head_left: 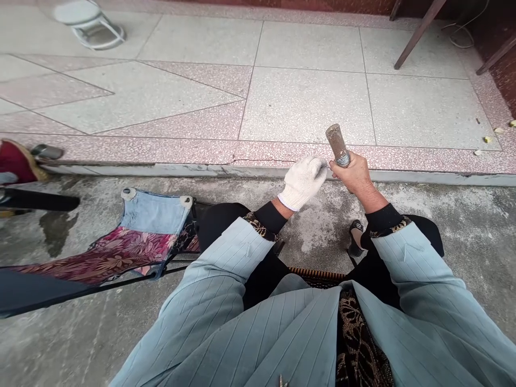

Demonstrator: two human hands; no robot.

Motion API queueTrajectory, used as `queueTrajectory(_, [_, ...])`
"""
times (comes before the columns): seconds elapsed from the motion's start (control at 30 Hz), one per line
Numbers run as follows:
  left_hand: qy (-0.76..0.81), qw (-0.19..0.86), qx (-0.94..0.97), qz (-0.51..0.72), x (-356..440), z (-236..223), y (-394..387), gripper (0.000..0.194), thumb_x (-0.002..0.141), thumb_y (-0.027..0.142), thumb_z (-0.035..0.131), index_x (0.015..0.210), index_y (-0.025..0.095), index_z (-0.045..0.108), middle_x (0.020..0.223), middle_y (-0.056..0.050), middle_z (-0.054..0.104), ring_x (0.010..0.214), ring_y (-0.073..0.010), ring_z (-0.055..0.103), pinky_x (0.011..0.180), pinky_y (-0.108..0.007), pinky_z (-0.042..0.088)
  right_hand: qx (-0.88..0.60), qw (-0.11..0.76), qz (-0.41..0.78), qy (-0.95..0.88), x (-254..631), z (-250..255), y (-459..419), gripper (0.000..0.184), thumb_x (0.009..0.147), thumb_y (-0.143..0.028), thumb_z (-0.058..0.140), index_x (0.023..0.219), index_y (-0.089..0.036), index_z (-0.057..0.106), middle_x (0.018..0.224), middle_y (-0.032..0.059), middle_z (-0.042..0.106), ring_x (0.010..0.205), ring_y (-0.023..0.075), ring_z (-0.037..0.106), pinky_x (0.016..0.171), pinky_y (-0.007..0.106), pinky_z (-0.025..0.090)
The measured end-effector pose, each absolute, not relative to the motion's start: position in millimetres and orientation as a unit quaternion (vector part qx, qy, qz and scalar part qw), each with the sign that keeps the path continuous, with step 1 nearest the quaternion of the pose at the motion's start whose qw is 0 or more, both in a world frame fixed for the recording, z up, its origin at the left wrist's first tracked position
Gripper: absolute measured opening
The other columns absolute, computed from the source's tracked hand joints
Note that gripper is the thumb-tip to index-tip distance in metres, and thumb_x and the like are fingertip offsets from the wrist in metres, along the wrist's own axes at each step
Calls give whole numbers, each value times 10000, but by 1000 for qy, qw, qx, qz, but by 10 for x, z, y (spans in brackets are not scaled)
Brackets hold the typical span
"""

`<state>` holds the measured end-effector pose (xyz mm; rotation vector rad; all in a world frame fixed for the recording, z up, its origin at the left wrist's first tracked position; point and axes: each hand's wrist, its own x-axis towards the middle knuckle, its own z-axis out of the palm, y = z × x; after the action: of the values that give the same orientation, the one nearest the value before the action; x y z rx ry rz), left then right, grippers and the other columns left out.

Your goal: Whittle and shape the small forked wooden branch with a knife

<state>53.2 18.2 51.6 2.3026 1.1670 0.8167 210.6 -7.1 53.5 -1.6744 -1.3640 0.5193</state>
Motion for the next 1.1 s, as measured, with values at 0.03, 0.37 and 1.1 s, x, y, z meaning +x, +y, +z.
queueTrajectory(0.03, [422, 216, 830, 294, 533, 515, 186, 162, 860, 243, 519, 954, 193, 641, 939, -82, 616, 884, -219, 555, 779, -310, 385, -674, 444, 213, -550, 2103, 537, -73, 201, 701, -377, 652, 691, -194, 568, 557, -4, 567, 542, 168, 578, 528, 284, 455])
queueTrajectory(0.37, [439, 360, 755, 328, 518, 634, 213, 81, 760, 205, 574, 791, 173, 642, 730, -24, 617, 714, -165, 543, 683, -258, 384, -650, 436, 194, -592, 2101, 584, -96, 189, 704, -355, 642, 660, -191, 559, 550, -16, 541, 523, 142, 511, 527, 269, 419])
queueTrajectory(1.1, [201, 839, 394, 316, 478, 526, 251, 142, 697, 193, 664, 775, 83, 619, 652, -56, 652, 522, -125, 609, 549, -259, 504, -588, 485, 356, -540, 2098, 675, -137, 160, 700, -325, 639, 697, -180, 571, 550, -9, 592, 504, 139, 564, 543, 279, 477])
